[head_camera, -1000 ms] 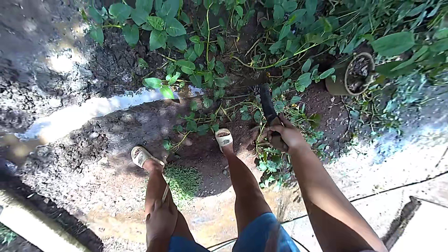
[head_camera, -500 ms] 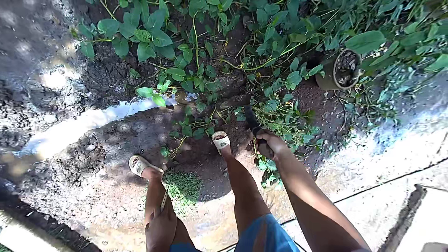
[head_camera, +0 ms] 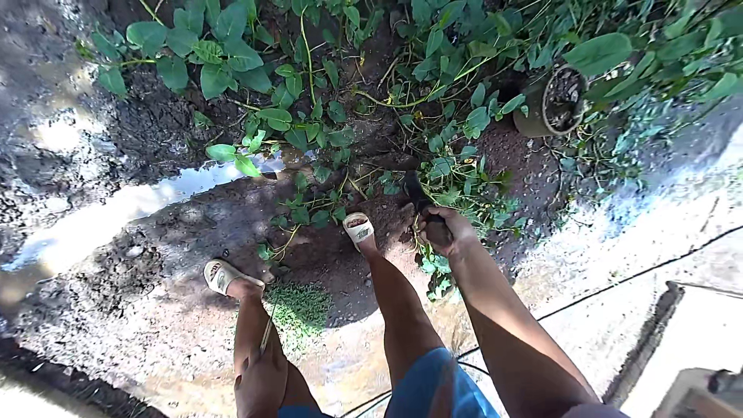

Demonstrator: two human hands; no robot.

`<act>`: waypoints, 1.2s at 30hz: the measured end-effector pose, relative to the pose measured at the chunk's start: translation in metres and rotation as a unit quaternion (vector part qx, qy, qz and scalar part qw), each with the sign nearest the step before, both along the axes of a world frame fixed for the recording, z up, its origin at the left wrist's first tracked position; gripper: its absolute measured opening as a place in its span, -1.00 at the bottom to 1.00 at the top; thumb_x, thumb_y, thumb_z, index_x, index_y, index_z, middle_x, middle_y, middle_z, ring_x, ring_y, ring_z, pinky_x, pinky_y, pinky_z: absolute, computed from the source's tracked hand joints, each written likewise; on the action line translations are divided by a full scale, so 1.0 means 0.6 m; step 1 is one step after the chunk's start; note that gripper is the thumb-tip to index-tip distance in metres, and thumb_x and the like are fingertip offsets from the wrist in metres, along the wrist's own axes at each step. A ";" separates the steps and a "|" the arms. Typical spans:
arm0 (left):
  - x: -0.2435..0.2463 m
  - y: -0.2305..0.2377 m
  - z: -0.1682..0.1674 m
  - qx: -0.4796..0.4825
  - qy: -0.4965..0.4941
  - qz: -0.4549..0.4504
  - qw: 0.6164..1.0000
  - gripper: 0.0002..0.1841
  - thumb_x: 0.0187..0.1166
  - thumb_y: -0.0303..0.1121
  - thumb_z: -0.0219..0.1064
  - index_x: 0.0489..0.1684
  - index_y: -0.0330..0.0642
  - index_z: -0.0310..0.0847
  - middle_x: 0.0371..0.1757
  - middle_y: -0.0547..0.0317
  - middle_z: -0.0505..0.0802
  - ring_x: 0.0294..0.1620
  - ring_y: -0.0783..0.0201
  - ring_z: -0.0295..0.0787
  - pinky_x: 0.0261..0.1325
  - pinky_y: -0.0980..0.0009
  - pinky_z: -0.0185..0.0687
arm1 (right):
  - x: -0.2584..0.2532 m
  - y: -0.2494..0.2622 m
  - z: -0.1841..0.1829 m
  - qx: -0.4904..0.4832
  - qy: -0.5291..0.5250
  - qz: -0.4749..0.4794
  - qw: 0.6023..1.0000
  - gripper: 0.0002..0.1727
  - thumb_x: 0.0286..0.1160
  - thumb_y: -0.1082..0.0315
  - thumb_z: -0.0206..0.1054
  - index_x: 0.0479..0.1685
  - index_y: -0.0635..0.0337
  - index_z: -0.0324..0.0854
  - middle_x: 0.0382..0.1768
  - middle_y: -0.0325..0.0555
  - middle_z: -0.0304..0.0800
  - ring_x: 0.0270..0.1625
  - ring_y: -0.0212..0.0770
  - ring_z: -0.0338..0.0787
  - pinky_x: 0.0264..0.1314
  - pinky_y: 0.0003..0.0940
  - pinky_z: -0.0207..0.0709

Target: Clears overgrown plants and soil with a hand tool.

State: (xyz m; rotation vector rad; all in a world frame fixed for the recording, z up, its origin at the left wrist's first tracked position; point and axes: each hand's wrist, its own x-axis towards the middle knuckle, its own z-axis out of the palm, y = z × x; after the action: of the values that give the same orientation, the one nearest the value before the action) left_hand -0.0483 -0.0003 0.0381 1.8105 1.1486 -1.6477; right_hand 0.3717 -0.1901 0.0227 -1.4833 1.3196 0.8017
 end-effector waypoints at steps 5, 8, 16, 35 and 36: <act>0.065 0.023 0.039 -0.034 0.026 0.026 0.999 -0.46 0.82 0.00 -0.04 0.70 0.09 0.46 0.74 -0.11 0.45 0.71 -0.23 0.36 0.58 -0.30 0.30 | 0.000 0.014 0.015 0.071 -0.066 -0.117 0.988 -0.75 0.75 0.23 -0.04 -0.13 0.19 0.45 -0.47 -0.06 0.65 -0.62 -0.27 0.67 -0.64 -0.46 0.60; -0.007 0.004 -0.009 0.009 -0.006 -0.008 1.000 -0.49 0.72 0.06 0.02 0.57 0.23 0.61 0.67 0.10 0.56 0.63 -0.09 0.48 0.46 -0.26 0.46 | -0.001 0.044 -0.013 0.095 -0.124 -0.218 0.963 -0.78 0.72 0.18 0.00 -0.13 0.12 0.43 -0.45 -0.10 0.63 -0.57 -0.27 0.70 -0.56 -0.45 0.66; -0.005 -0.001 -0.006 0.002 0.011 -0.008 1.000 -0.47 0.72 0.08 0.02 0.61 0.24 0.58 0.68 0.09 0.55 0.63 -0.09 0.50 0.46 -0.24 0.47 | 0.028 0.094 -0.114 0.030 -0.148 -0.216 0.965 -0.87 0.69 0.24 0.05 0.00 0.07 0.37 -0.33 -0.09 0.57 -0.46 -0.22 0.65 -0.42 -0.33 0.65; -0.011 -0.003 -0.009 0.001 0.015 -0.024 1.000 -0.51 0.72 0.01 0.05 0.59 0.27 0.59 0.66 0.13 0.57 0.58 -0.05 0.55 0.39 -0.19 0.54 | 0.036 0.122 -0.177 0.054 -0.107 -0.193 0.974 -0.90 0.67 0.27 0.10 -0.08 0.08 0.38 -0.42 -0.10 0.56 -0.54 -0.25 0.62 -0.51 -0.37 0.60; -0.012 -0.003 -0.009 0.003 0.010 -0.024 1.000 -0.51 0.72 0.01 0.05 0.58 0.26 0.60 0.66 0.13 0.58 0.57 -0.05 0.56 0.39 -0.19 0.54 | 0.025 0.119 -0.180 0.056 -0.113 -0.190 0.974 -0.90 0.67 0.27 0.09 -0.09 0.07 0.38 -0.41 -0.13 0.57 -0.52 -0.27 0.63 -0.50 -0.39 0.61</act>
State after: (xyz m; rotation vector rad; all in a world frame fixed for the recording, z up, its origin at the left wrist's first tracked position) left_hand -0.0553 -0.0020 0.0329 1.8421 1.1279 -1.6958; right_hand 0.3865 -0.1189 -0.0856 -1.1459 1.3067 0.4361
